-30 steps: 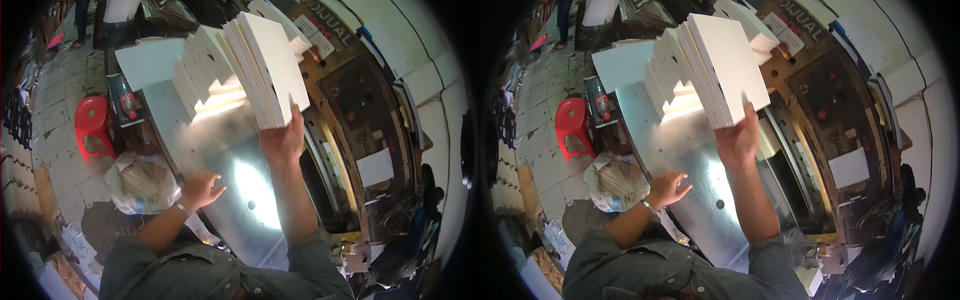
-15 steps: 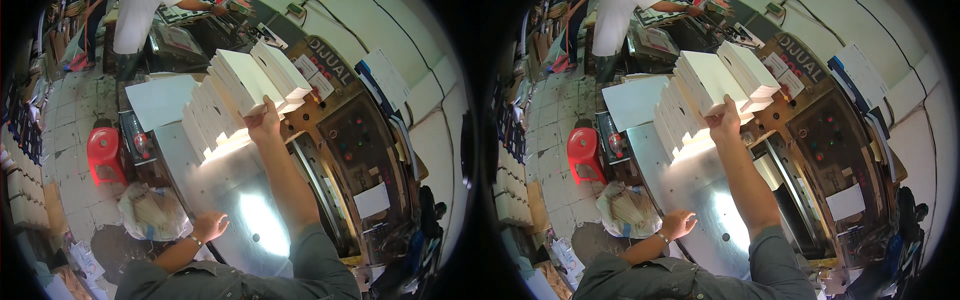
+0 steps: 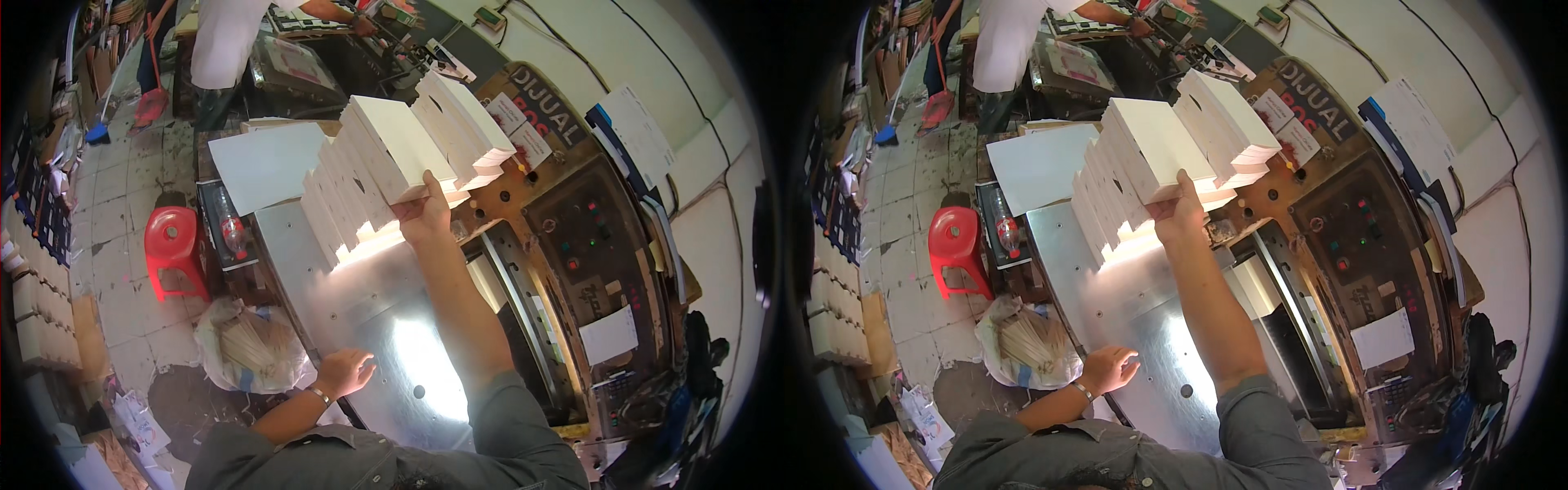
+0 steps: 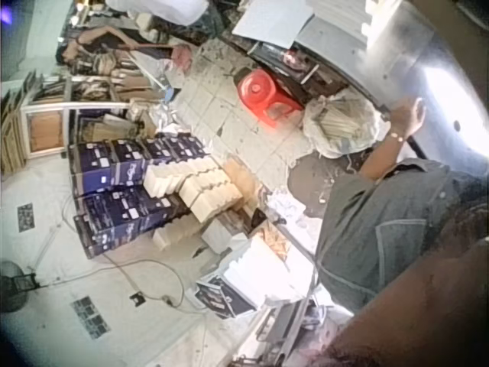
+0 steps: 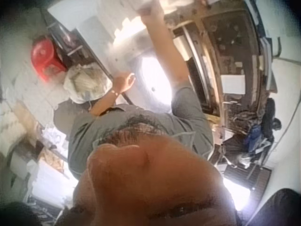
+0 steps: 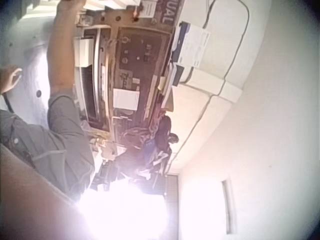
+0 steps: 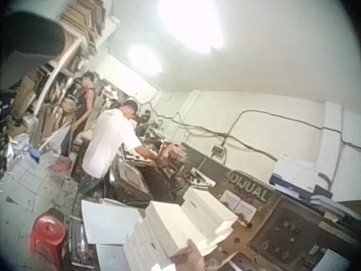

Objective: The person aligns and stacks printed paper blocks by hand, flips through the edges, and loads the stacks into a paper cutting machine, pushing and aligning them against the back guide.

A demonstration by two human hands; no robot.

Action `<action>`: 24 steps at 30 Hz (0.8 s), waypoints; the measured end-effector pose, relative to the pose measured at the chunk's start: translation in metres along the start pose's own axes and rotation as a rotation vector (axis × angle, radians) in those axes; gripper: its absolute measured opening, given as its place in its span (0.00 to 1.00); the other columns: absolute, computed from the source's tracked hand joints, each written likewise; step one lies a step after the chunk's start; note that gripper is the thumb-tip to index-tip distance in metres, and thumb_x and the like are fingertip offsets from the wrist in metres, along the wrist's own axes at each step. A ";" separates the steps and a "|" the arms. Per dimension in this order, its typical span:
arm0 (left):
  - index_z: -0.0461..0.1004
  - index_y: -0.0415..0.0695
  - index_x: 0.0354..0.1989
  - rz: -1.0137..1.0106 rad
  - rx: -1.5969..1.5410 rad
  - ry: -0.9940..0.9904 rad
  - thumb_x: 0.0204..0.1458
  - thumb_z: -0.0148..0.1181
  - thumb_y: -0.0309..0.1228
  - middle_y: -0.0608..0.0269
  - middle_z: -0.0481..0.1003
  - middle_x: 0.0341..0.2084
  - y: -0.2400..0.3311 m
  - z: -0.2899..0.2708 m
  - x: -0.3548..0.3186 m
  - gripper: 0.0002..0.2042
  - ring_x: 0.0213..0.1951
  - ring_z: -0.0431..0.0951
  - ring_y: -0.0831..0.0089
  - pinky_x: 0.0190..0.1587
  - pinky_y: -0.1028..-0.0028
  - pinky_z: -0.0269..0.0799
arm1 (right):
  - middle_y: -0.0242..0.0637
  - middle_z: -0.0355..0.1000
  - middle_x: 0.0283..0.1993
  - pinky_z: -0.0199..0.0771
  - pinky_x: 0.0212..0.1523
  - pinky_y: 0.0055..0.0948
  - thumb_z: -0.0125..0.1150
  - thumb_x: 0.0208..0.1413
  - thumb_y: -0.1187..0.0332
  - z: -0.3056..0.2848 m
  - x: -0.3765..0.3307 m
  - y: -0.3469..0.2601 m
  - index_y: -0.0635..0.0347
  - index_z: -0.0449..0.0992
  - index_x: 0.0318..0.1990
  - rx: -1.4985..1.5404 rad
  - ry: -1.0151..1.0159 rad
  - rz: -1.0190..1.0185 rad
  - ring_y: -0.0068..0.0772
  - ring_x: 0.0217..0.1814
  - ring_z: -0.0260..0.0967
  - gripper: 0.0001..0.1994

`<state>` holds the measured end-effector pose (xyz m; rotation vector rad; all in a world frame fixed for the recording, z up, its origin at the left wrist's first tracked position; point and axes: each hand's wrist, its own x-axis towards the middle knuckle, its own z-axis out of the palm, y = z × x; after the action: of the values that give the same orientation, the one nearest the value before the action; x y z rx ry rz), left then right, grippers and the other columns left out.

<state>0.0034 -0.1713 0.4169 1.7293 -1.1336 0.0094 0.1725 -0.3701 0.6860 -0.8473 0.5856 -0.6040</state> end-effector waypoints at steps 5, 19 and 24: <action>0.80 0.52 0.41 -0.004 -0.016 0.009 0.55 0.68 0.38 0.70 0.77 0.23 0.002 0.001 -0.001 0.09 0.27 0.81 0.67 0.30 0.66 0.77 | 0.41 0.71 0.42 0.82 0.51 0.52 0.61 0.70 0.55 -0.006 0.001 -0.003 0.59 0.70 0.44 -0.001 -0.042 0.017 0.43 0.44 0.74 0.15; 0.79 0.51 0.41 -0.017 -0.009 -0.015 0.54 0.69 0.37 0.67 0.79 0.25 0.000 0.003 -0.001 0.09 0.29 0.82 0.65 0.32 0.65 0.77 | 0.57 0.58 0.68 0.60 0.77 0.60 0.64 0.67 0.48 -0.009 -0.021 -0.018 0.63 0.53 0.72 0.206 -0.071 0.066 0.61 0.73 0.59 0.39; 0.80 0.51 0.40 -0.012 -0.038 0.002 0.53 0.69 0.37 0.67 0.79 0.24 0.001 0.003 -0.002 0.09 0.28 0.82 0.65 0.31 0.65 0.77 | 0.54 0.48 0.77 0.51 0.79 0.60 0.60 0.65 0.41 -0.044 -0.041 -0.028 0.55 0.35 0.81 0.240 -0.087 -0.036 0.63 0.78 0.51 0.51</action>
<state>0.0002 -0.1721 0.4158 1.7025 -1.1155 -0.0177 0.1080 -0.3784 0.6946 -0.6553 0.4097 -0.6531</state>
